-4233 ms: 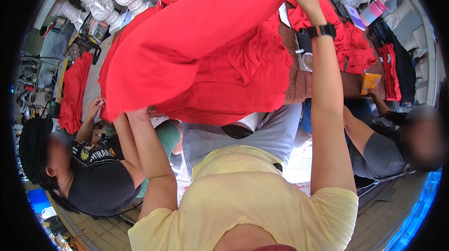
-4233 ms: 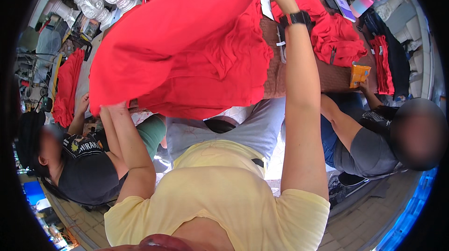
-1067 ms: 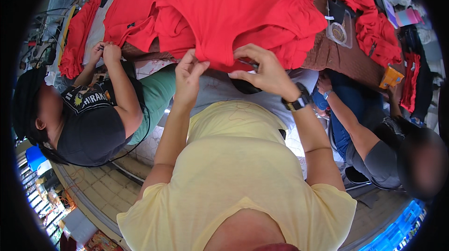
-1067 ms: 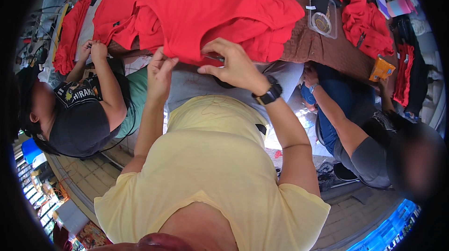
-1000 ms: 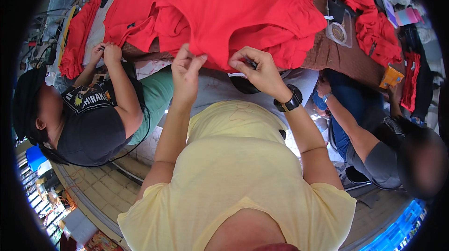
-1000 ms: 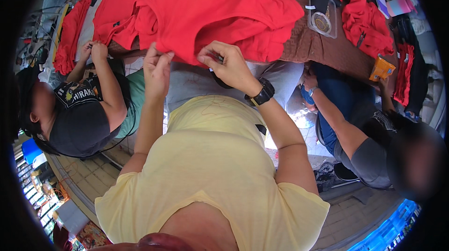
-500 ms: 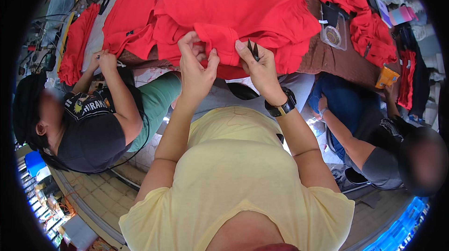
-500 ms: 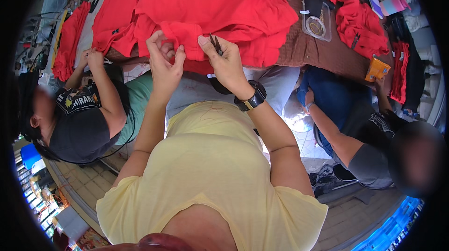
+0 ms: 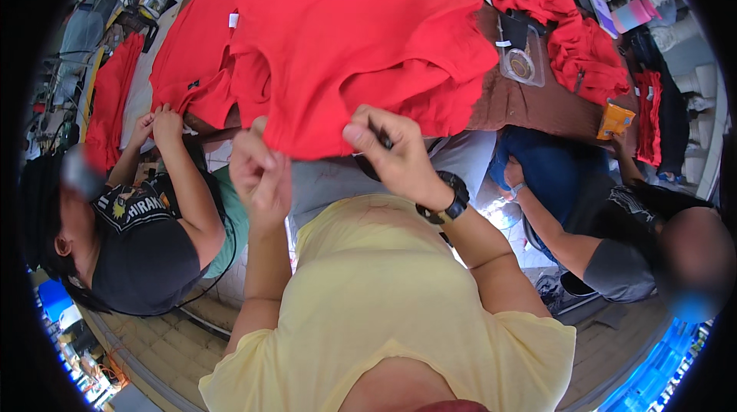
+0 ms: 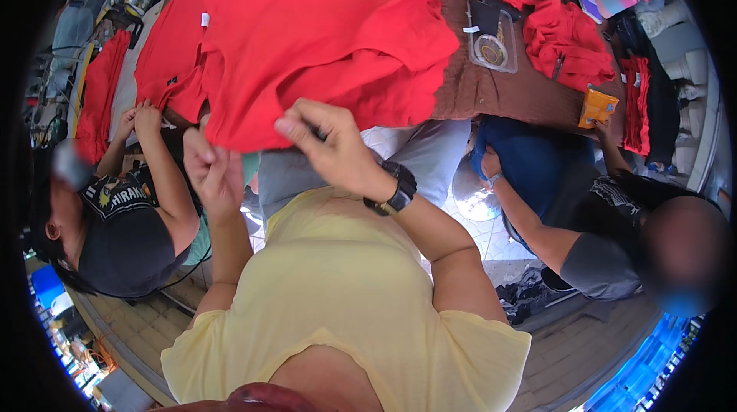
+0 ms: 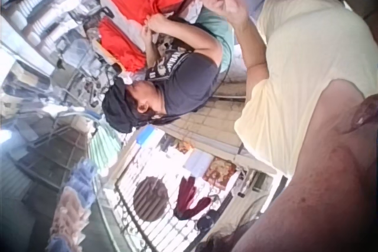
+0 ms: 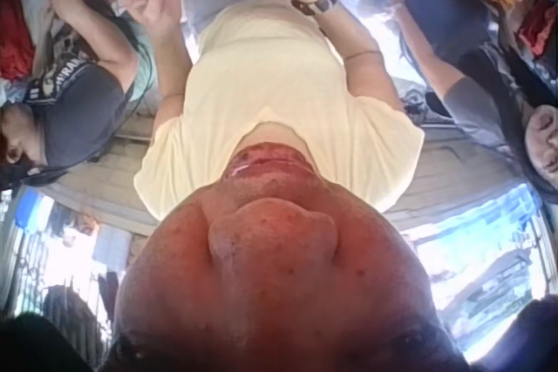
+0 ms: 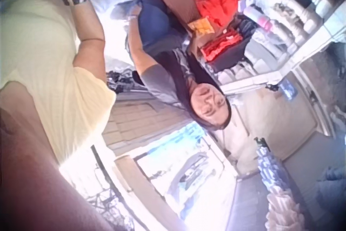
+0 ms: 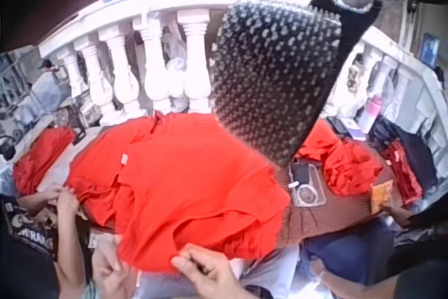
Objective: The person trims excess threads from the collar area of red t-shirts using a small tool, then lifts and sets aside each garment.
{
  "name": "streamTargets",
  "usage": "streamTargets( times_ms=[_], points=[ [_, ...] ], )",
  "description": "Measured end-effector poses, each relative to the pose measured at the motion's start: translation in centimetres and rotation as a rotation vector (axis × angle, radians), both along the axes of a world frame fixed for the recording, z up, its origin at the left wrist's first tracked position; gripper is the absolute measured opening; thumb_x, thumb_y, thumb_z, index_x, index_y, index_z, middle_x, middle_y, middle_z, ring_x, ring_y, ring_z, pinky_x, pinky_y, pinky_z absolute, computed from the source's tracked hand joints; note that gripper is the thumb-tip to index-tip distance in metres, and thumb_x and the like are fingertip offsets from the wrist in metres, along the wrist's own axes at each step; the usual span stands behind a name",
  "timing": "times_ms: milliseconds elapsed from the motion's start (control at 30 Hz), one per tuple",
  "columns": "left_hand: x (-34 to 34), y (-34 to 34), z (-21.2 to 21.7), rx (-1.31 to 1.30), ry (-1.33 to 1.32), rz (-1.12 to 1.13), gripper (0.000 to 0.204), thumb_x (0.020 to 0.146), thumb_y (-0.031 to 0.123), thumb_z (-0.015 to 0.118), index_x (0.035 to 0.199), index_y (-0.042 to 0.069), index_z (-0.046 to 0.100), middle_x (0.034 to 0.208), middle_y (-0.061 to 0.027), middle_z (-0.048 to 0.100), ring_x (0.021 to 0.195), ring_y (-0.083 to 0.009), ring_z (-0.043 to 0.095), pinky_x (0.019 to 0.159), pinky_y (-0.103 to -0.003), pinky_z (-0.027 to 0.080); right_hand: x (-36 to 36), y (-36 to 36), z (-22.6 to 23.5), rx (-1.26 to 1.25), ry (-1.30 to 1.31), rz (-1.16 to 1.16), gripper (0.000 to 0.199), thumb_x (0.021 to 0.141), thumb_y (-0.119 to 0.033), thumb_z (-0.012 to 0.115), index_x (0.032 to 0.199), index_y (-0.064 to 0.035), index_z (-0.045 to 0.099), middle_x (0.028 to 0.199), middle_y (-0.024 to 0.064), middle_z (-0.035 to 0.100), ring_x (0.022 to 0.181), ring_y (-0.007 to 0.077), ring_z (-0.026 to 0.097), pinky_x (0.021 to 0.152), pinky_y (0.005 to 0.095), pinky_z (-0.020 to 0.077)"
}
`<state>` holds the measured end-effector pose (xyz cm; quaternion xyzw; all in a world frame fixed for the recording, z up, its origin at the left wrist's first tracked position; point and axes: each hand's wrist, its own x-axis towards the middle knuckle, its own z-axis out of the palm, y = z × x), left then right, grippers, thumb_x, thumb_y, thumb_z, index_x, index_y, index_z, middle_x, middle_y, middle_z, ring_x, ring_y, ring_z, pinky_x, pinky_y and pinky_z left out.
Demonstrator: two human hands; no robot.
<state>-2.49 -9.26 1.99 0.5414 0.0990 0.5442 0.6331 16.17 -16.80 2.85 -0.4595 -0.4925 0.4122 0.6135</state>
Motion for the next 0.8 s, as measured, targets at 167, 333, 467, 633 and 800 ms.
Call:
streamTargets(
  times_ms=[167, 333, 467, 633, 800],
  points=[
    [-3.2, -0.8, 2.8, -0.263, 0.501, -0.208, 0.043, 0.089, 0.000, 0.065, 0.131, -0.002, 0.057, 0.117, -0.0053, 0.053, 0.100, -0.0132, 0.054, 0.092, -0.025, 0.043, 1.2, -1.1, 1.4, 0.035, -0.306, 0.118, 0.015, 0.089, -0.012, 0.076, 0.091, 0.0009, 0.069, 0.072, 0.0054, 0.058, 0.066, 0.0075, 0.054, 0.056, 0.0257, 0.0388],
    [-6.7, 4.5, -0.8, 0.040, 0.897, 0.234, 0.042, 0.094, 0.013, 0.068, 0.133, 0.003, 0.056, 0.128, -0.0082, 0.053, 0.111, -0.0204, 0.058, 0.094, -0.033, 0.049, 11.4, 3.6, -0.1, -0.092, -0.419, -0.329, 0.021, 0.090, -0.022, 0.075, 0.095, -0.0015, 0.075, 0.085, 0.0070, 0.073, 0.080, 0.0138, 0.066, 0.073, 0.0298, 0.0512],
    [-4.6, 14.7, -2.3, 0.174, 0.757, 0.612, 0.035, 0.096, 0.017, 0.067, 0.127, 0.002, 0.060, 0.128, -0.0143, 0.058, 0.115, -0.0246, 0.061, 0.095, -0.036, 0.051, 25.7, 11.8, -2.3, -0.180, -0.750, -0.722, 0.034, 0.089, -0.034, 0.073, 0.099, -0.0016, 0.076, 0.088, 0.0197, 0.074, 0.085, 0.0292, 0.073, 0.077, 0.0387, 0.0543],
    [1.4, 28.2, -4.2, 0.366, 0.964, 0.951, 0.043, 0.092, 0.035, 0.071, 0.119, 0.001, 0.067, 0.120, -0.0204, 0.063, 0.105, -0.0328, 0.065, 0.090, -0.039, 0.052, 35.6, 19.5, -7.1, -0.577, -1.011, -0.840, 0.043, 0.082, -0.040, 0.076, 0.103, -0.0026, 0.075, 0.102, 0.0244, 0.072, 0.099, 0.0387, 0.070, 0.086, 0.0461, 0.0539],
    [3.1, 34.3, -5.1, 0.252, 1.207, 0.822, 0.049, 0.093, 0.042, 0.067, 0.118, 0.000, 0.067, 0.093, -0.0188, 0.070, 0.091, -0.0355, 0.067, 0.087, -0.041, 0.053, 35.4, 21.2, -8.6, -0.576, -0.785, -0.796, 0.042, 0.077, -0.038, 0.082, 0.101, -0.0037, 0.076, 0.100, 0.0175, 0.075, 0.096, 0.0323, 0.072, 0.087, 0.0417, 0.0538]
  ],
)
